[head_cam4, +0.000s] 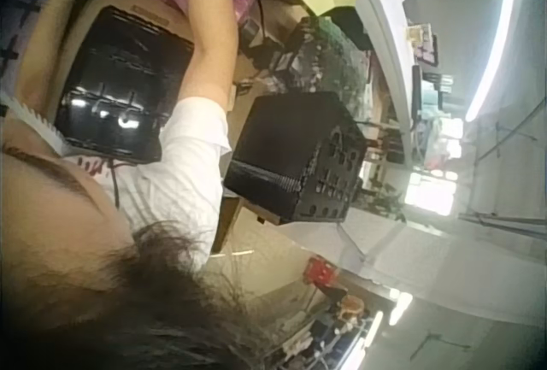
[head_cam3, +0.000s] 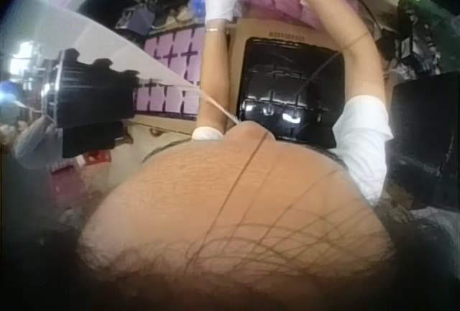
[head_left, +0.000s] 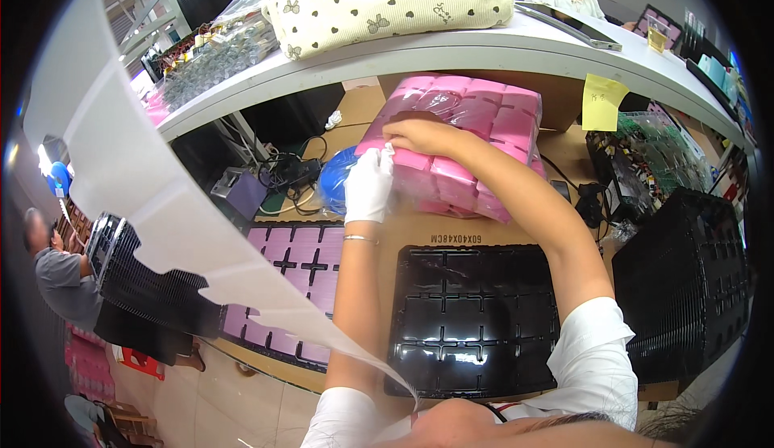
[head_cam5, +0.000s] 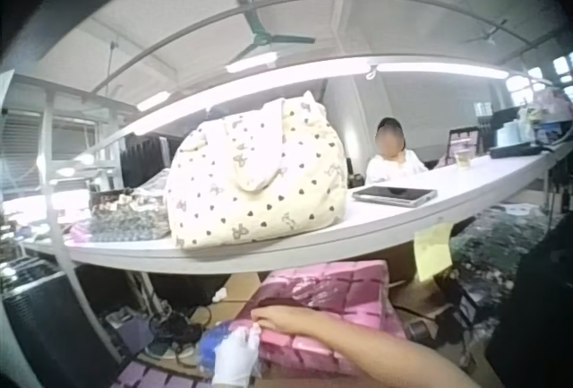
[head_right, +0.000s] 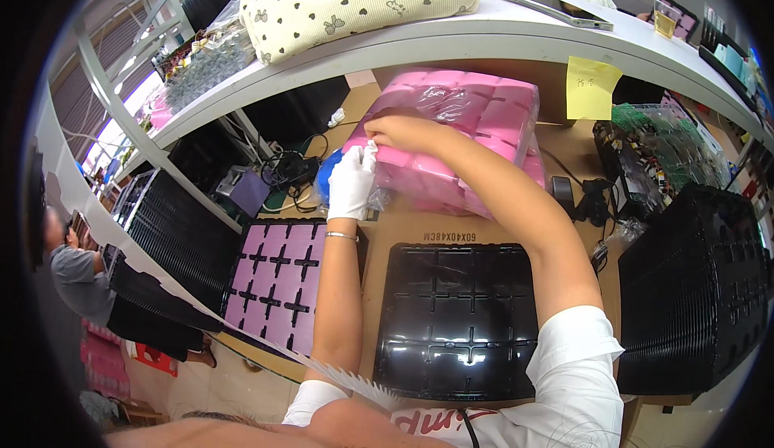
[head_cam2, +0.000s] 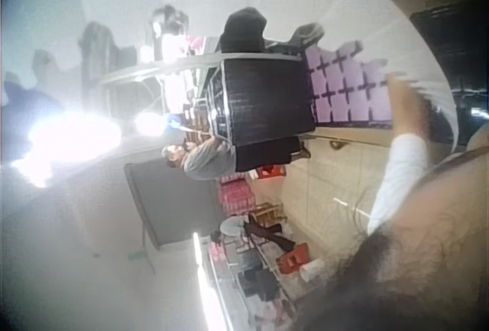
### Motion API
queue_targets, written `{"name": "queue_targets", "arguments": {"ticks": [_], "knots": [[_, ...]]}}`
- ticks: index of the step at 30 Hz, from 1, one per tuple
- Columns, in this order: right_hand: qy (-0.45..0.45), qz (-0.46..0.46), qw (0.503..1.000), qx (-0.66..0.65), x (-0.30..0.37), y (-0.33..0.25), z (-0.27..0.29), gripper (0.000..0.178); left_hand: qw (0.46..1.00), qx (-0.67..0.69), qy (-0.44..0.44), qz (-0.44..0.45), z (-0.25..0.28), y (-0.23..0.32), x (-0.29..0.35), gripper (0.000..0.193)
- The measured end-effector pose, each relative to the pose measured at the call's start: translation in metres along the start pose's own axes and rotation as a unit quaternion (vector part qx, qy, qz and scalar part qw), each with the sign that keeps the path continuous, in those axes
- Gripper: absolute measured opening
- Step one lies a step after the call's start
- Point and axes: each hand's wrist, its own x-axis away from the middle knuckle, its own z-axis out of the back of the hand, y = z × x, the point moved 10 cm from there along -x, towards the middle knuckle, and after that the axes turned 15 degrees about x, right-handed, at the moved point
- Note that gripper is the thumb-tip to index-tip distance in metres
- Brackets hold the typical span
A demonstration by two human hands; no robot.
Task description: The person places pink foam inserts into black plastic trays. They repeatedly pick up foam pieces from a plastic bag and fit them into the grid compartments of the trays, then stack the completed trays. The person wears white gloves during the process.
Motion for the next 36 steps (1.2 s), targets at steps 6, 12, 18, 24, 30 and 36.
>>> {"name": "queue_targets", "arguments": {"ticks": [6,12,18,24,30,36], "knots": [[0.064,-0.022,0.998,0.021,-0.001,0.009,-0.004,0.015,0.999,0.037,0.028,0.002,0.007,-0.012,0.007,0.035],[0.125,-0.161,0.975,-0.087,0.000,0.065,-0.006,0.014,0.960,0.220,0.125,0.117,0.012,-0.046,0.039,0.040],[0.229,-0.233,0.936,-0.132,0.016,0.095,-0.007,0.013,0.879,0.386,0.203,0.190,0.003,-0.088,0.060,0.044],[0.302,-0.321,0.890,-0.120,0.040,0.133,-0.008,0.015,0.787,0.517,0.253,0.221,-0.005,-0.092,0.078,0.041],[0.205,-0.308,0.913,-0.170,0.025,0.123,-0.008,0.026,0.882,0.310,0.275,0.227,0.007,-0.103,0.075,0.040],[0.077,-0.101,0.984,-0.126,0.039,0.036,0.046,0.027,0.943,0.231,0.203,0.128,0.012,-0.001,0.076,0.036]]}}
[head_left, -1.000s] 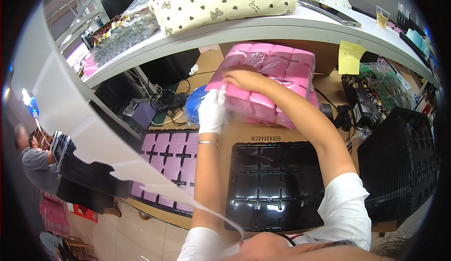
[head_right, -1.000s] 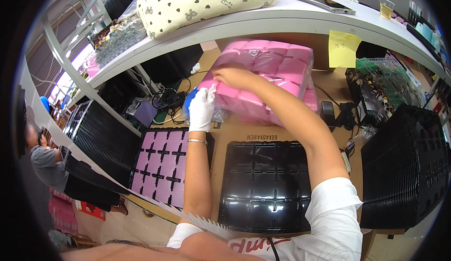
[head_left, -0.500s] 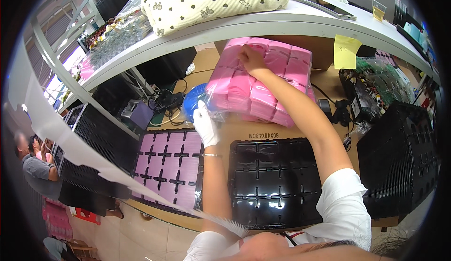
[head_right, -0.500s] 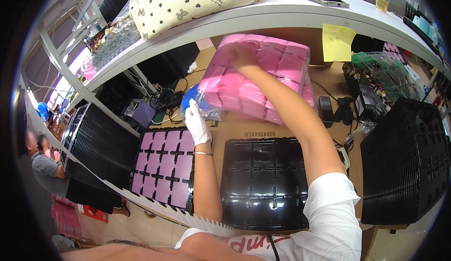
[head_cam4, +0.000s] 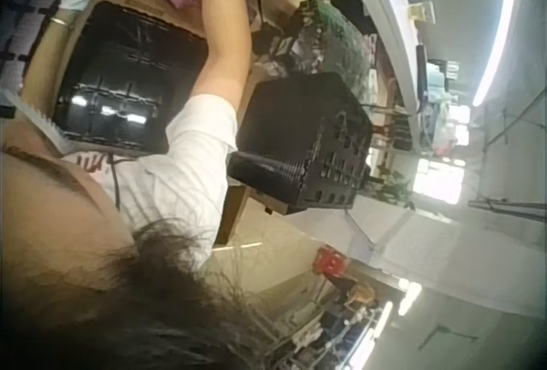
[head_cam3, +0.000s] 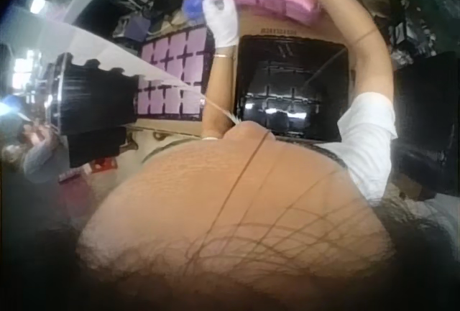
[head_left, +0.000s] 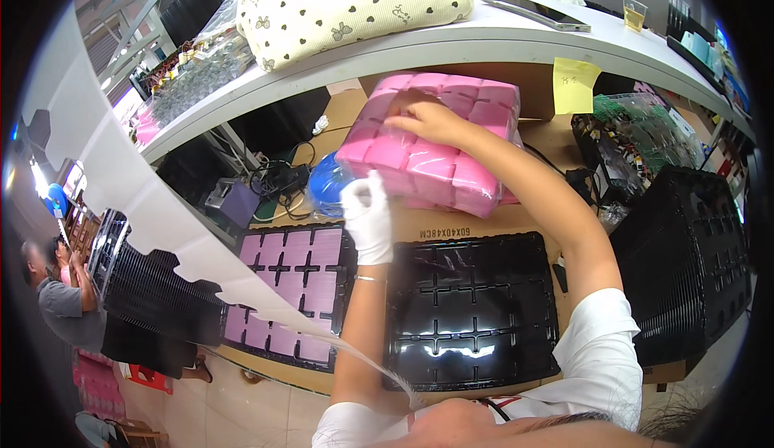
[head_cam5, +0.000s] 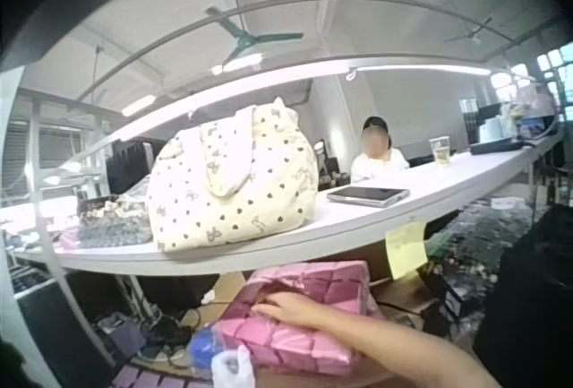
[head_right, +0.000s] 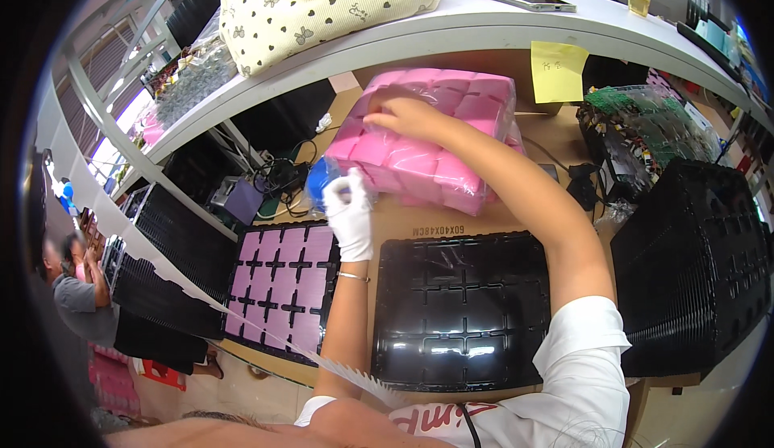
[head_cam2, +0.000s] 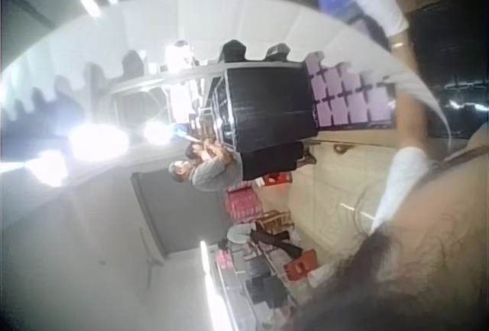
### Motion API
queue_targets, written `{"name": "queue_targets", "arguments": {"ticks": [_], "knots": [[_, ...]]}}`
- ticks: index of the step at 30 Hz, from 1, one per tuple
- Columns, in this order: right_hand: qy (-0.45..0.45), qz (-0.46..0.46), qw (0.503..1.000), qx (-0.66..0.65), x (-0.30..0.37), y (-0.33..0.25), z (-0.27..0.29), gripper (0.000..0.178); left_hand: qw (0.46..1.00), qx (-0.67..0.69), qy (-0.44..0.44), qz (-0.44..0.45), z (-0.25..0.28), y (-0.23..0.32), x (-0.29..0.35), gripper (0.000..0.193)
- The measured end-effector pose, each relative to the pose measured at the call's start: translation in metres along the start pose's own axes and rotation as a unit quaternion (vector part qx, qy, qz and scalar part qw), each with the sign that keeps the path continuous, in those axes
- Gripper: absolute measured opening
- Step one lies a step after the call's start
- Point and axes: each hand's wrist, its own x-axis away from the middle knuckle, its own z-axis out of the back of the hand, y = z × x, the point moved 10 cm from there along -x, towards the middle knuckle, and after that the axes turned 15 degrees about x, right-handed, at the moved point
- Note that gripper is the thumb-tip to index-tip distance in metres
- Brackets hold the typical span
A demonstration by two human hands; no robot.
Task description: The person places pink foam inserts into black plastic trays. They repeatedly pick up foam pieces from a plastic bag and fit them into the grid compartments of the trays, then stack the completed trays. The person wears white gloves during the process.
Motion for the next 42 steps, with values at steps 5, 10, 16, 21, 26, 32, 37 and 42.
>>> {"name": "queue_targets", "arguments": {"ticks": [5,10,16,21,26,32,37,42], "knots": [[-0.008,0.116,0.993,-0.024,0.027,-0.030,-0.007,0.019,0.974,0.085,-0.172,0.121,-0.052,-0.027,0.013,0.042],[0.025,0.237,0.970,-0.043,0.032,-0.058,0.003,0.016,0.961,0.122,-0.203,0.142,-0.065,-0.025,0.024,0.030],[-0.124,0.204,0.971,0.015,0.025,-0.052,-0.036,0.034,0.937,0.205,-0.227,0.172,-0.069,-0.028,0.031,0.019],[-0.084,0.261,0.957,0.098,0.023,-0.063,-0.030,0.043,0.934,0.235,-0.224,0.151,-0.069,-0.023,0.027,0.017],[0.013,0.261,0.957,0.123,0.018,-0.057,-0.021,0.045,0.937,0.232,-0.214,0.150,-0.069,-0.023,0.023,0.019],[-0.002,0.222,0.964,0.146,0.018,-0.054,-0.018,0.047,0.950,0.124,-0.203,0.201,-0.066,-0.012,0.025,0.028],[-0.079,0.267,0.940,0.195,0.015,-0.071,-0.026,0.052,0.950,0.129,-0.206,0.194,-0.069,-0.012,0.029,0.030],[-0.072,0.281,0.926,0.240,0.024,-0.067,-0.033,0.056,0.945,0.200,-0.197,0.170,-0.071,-0.023,0.028,0.017]]}}
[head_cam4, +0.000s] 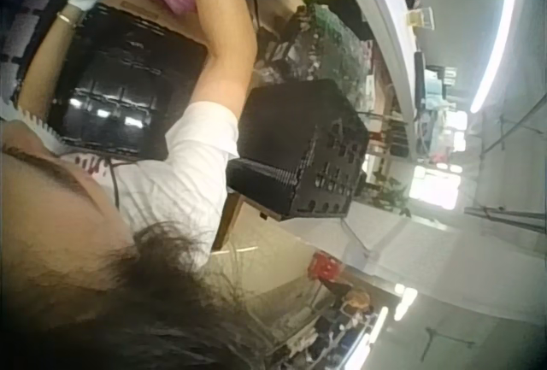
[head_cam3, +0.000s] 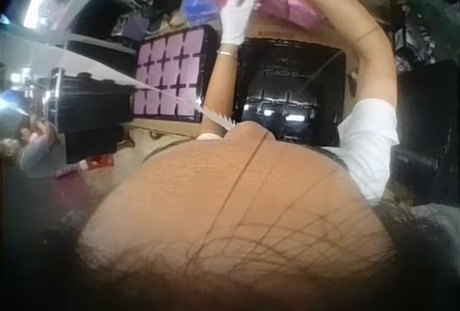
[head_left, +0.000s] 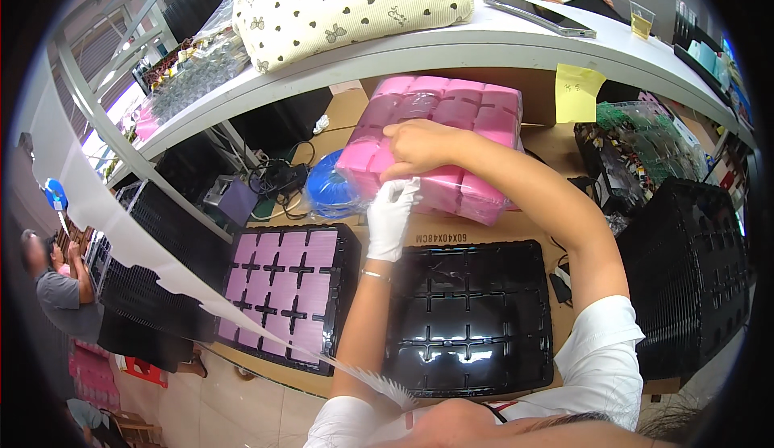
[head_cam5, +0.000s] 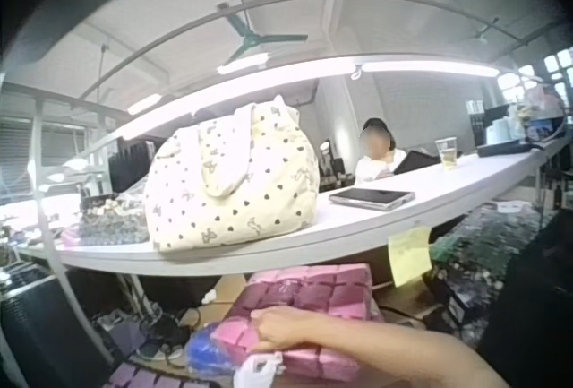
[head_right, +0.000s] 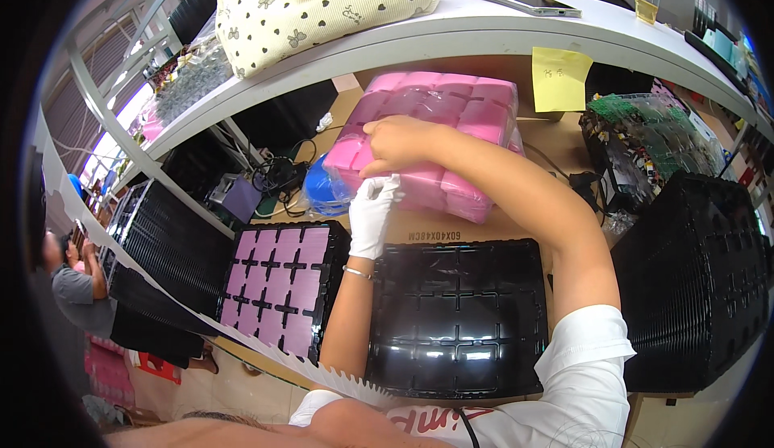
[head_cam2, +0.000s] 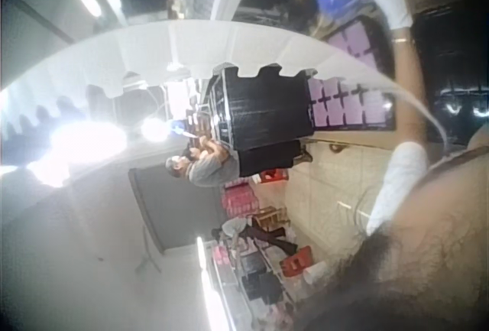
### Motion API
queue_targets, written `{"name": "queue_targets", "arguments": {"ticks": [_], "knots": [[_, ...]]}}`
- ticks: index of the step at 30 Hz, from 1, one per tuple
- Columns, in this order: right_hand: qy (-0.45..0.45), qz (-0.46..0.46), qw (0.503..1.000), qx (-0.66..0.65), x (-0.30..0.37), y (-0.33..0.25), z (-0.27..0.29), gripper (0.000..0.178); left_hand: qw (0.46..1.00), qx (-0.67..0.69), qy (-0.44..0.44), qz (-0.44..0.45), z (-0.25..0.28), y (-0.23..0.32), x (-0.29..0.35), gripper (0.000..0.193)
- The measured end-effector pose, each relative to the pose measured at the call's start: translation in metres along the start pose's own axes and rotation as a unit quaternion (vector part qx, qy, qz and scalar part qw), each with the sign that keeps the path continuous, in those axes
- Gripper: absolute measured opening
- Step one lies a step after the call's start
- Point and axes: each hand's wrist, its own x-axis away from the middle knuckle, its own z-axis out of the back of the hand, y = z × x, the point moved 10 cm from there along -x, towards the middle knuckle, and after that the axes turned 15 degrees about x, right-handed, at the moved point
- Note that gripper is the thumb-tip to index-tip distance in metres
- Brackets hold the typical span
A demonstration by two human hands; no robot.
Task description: The person places pink foam inserts into black plastic trays. They repeatedly pick up foam pieces from a plastic bag and fit them into the grid compartments of the trays, then stack the completed trays. The person wears white gloves during the process.
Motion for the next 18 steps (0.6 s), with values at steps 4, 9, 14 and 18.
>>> {"name": "queue_targets", "arguments": {"ticks": [4,9,14,18], "knots": [[0.042,-0.062,0.996,-0.049,0.009,0.021,-0.010,0.059,0.999,-0.010,-0.026,-0.033,-0.002,0.003,0.001,0.016],[0.105,-0.210,0.957,-0.173,0.024,0.047,-0.021,0.058,0.993,-0.067,-0.044,-0.085,0.006,0.006,0.013,0.015],[0.107,-0.430,0.829,-0.342,0.056,0.076,-0.045,0.047,0.990,-0.050,-0.064,-0.116,0.022,-0.009,0.031,0.002],[0.266,-0.434,0.717,-0.476,0.064,0.095,-0.042,0.049,0.991,0.009,-0.075,-0.111,0.024,-0.019,0.029,0.014]]}}
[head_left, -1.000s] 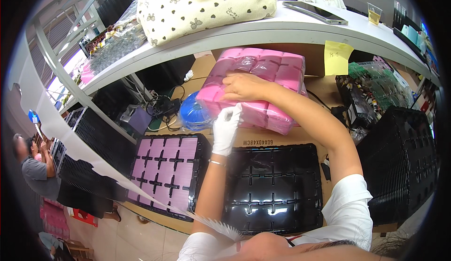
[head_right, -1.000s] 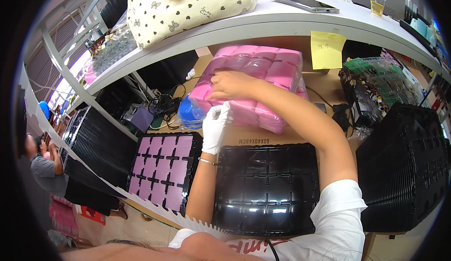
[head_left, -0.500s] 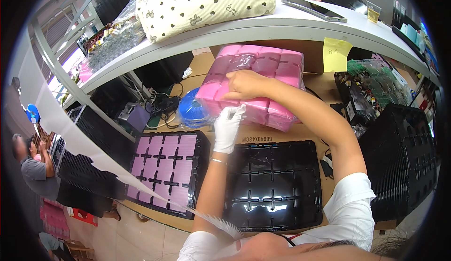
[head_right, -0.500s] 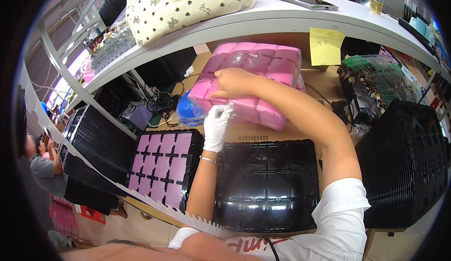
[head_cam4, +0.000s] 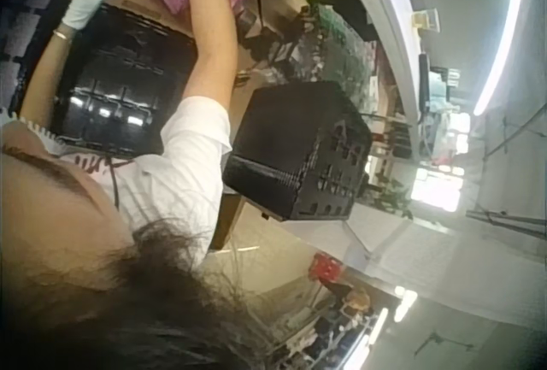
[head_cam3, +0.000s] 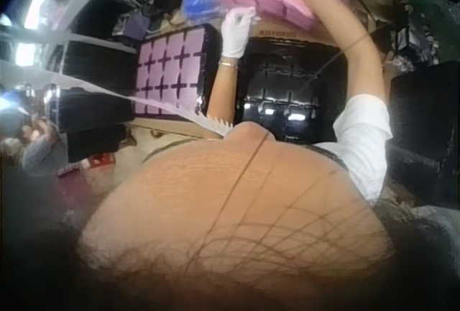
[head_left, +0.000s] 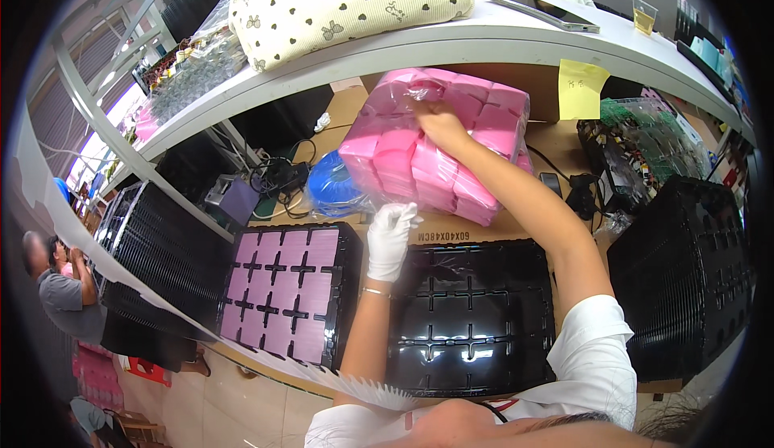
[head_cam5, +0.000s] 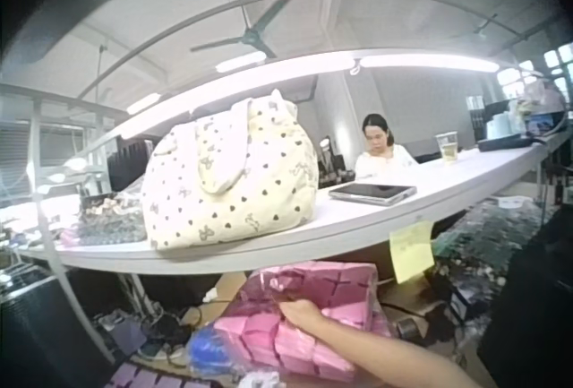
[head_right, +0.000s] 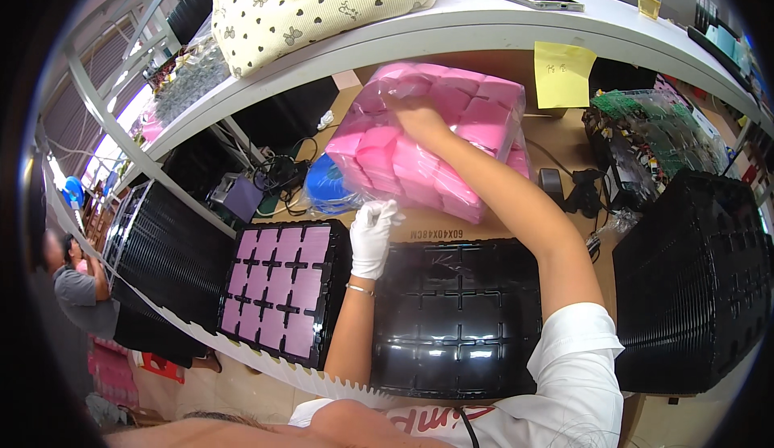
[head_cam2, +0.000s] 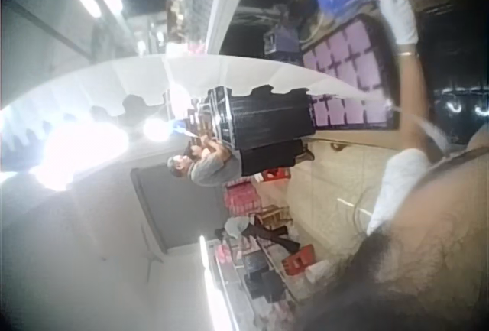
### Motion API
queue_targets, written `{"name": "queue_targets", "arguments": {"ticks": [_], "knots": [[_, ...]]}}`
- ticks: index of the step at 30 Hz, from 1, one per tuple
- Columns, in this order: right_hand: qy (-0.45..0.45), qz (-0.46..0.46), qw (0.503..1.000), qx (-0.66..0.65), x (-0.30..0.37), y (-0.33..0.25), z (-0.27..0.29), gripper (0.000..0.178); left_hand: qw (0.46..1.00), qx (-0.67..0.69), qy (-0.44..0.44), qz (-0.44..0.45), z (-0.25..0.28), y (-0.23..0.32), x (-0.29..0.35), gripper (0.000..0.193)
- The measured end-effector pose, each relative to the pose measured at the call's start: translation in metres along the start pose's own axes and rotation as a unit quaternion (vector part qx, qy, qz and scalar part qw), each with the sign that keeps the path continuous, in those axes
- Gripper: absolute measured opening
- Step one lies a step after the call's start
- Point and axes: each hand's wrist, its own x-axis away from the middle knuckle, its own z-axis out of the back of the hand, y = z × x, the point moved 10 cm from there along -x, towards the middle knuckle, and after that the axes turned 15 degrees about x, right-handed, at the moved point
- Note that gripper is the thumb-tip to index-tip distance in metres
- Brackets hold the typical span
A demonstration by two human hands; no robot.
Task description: The person places pink foam inserts into black plastic trays. They repeatedly pick up foam pieces from a plastic bag and fit them into the grid compartments of the trays, then stack the completed trays. The person wears white gloves during the process.
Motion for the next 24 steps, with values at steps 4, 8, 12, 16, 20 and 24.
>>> {"name": "queue_targets", "arguments": {"ticks": [4,8,12,16,20,24], "knots": [[-0.157,-0.005,0.968,0.195,-0.003,-0.006,-0.022,0.058,0.989,0.086,0.035,0.115,-0.030,0.008,-0.013,0.028],[-0.265,0.279,0.839,0.383,0.029,-0.062,-0.047,0.049,0.985,-0.042,0.038,0.162,-0.043,0.008,-0.019,0.033],[-0.258,0.463,0.728,0.435,0.075,-0.080,-0.057,0.047,0.987,-0.101,0.027,0.126,-0.042,0.007,-0.025,0.023],[-0.231,0.330,0.826,0.394,0.052,-0.049,-0.043,0.046,0.983,-0.178,-0.024,0.037,-0.045,0.010,-0.028,0.017],[-0.123,0.086,0.943,0.296,0.022,-0.011,-0.002,0.040,0.956,-0.253,-0.094,-0.118,-0.054,0.033,-0.015,0.008],[0.056,-0.094,0.992,-0.059,0.013,0.014,0.035,0.038,0.953,-0.206,-0.109,-0.192,-0.040,0.032,0.009,0.007]]}}
